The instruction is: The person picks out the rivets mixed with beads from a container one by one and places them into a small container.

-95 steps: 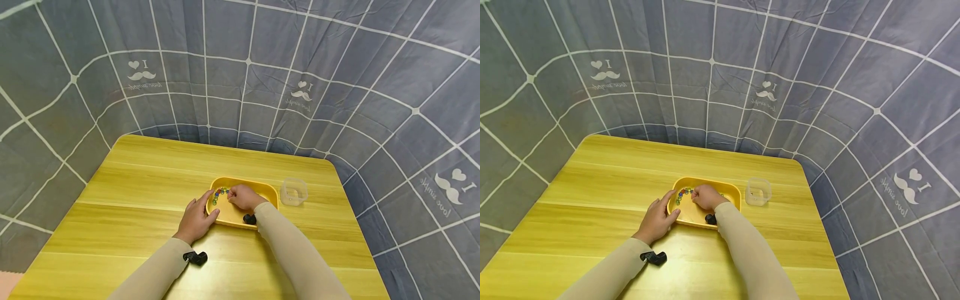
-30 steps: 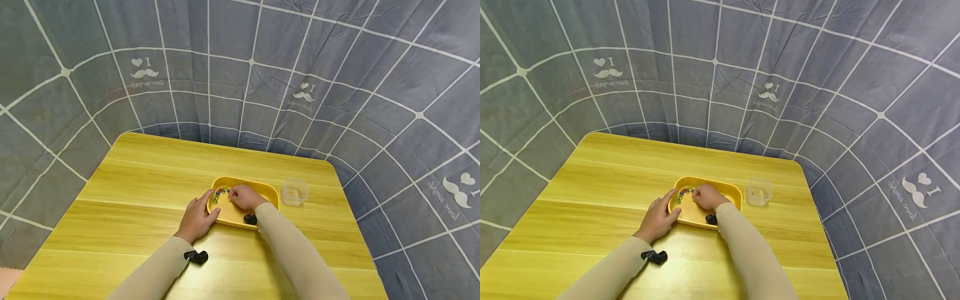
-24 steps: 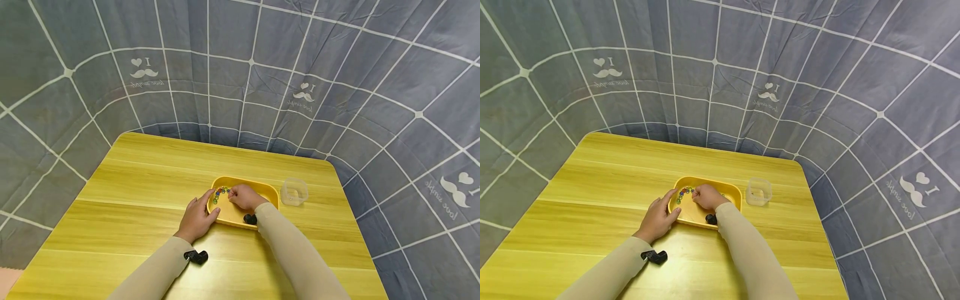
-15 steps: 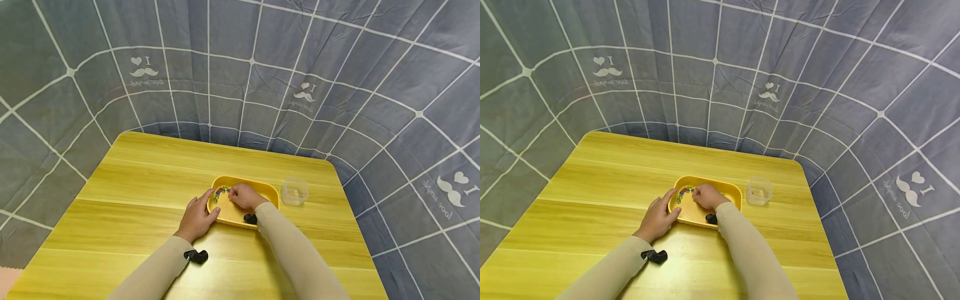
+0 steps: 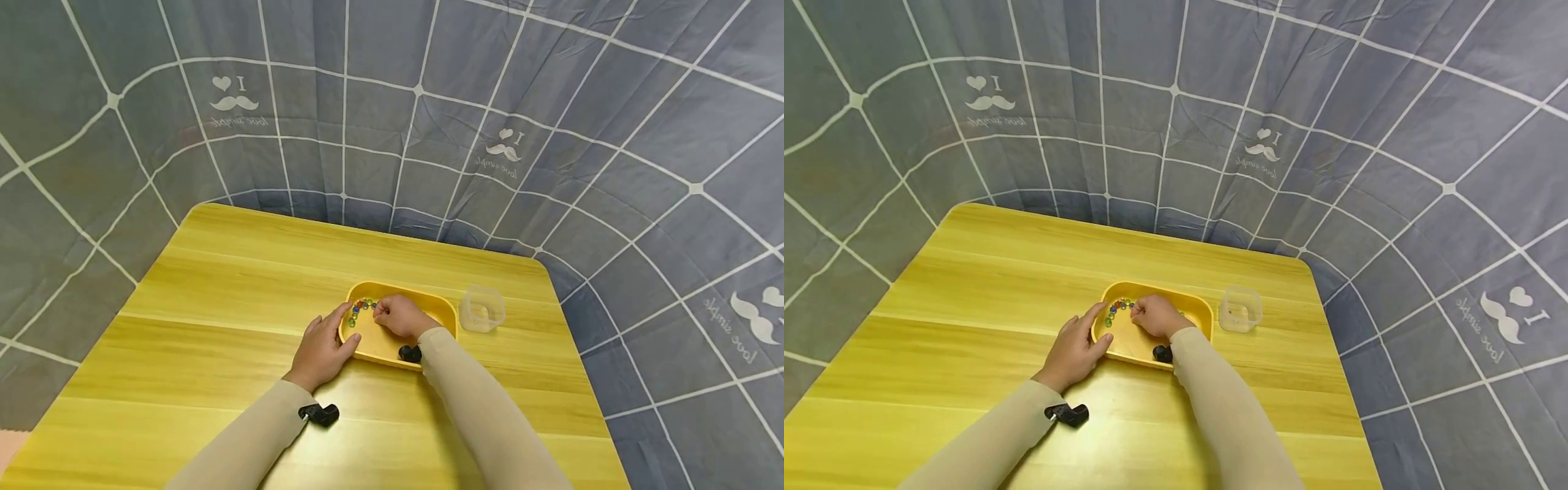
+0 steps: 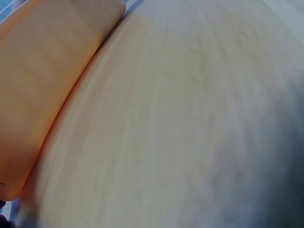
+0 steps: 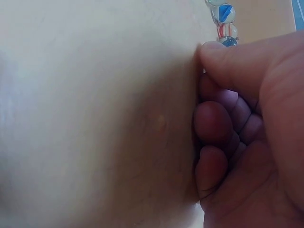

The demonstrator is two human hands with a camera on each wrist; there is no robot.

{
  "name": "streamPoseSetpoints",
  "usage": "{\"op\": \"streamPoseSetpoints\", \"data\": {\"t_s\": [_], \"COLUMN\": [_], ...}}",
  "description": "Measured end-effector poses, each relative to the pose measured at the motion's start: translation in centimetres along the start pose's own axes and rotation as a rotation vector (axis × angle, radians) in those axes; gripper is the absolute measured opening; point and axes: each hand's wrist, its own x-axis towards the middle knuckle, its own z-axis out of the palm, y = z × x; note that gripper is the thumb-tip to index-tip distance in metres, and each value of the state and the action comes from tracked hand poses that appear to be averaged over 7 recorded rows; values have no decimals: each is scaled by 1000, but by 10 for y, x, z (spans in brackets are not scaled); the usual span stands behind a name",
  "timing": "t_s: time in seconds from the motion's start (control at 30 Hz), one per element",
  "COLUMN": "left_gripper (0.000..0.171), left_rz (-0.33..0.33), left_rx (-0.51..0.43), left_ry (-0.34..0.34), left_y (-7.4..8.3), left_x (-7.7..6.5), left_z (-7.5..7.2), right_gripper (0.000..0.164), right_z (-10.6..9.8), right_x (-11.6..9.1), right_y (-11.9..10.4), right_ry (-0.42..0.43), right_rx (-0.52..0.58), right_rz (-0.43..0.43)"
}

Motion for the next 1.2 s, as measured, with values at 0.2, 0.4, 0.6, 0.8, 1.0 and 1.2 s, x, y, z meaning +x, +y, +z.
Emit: {"op": "streamPoseSetpoints", "data": {"t_s": [0.2,0.4,0.6,0.8,1.0,1.2], "left_gripper": [68,67,67,66,66,66], "left_rz": [2,0,-20,-38,-43,-45], "left_rx": [14,23,28,19,24,25], "left_ry": [-3,1,-25,-45,-43,-27], "left_y": [5,9,11,11,10,8], "left_x": [0,0,0,-1,0,5], "left_z": [0,0,0,4,7,6], "right_gripper": [10,9,11,13,14,13], "right_z": [-1,-3,-5,-9,-19,-37], "right_x": [-1,-2,-5,-8,-10,-12], "right_y": [5,7,7,9,9,7], "right_ry": [-3,-17,-33,-56,-85,-78], "right_rx": [3,20,17,21,-11,-47], "right_rz": [-14,-27,-30,-35,-57,-88]}}
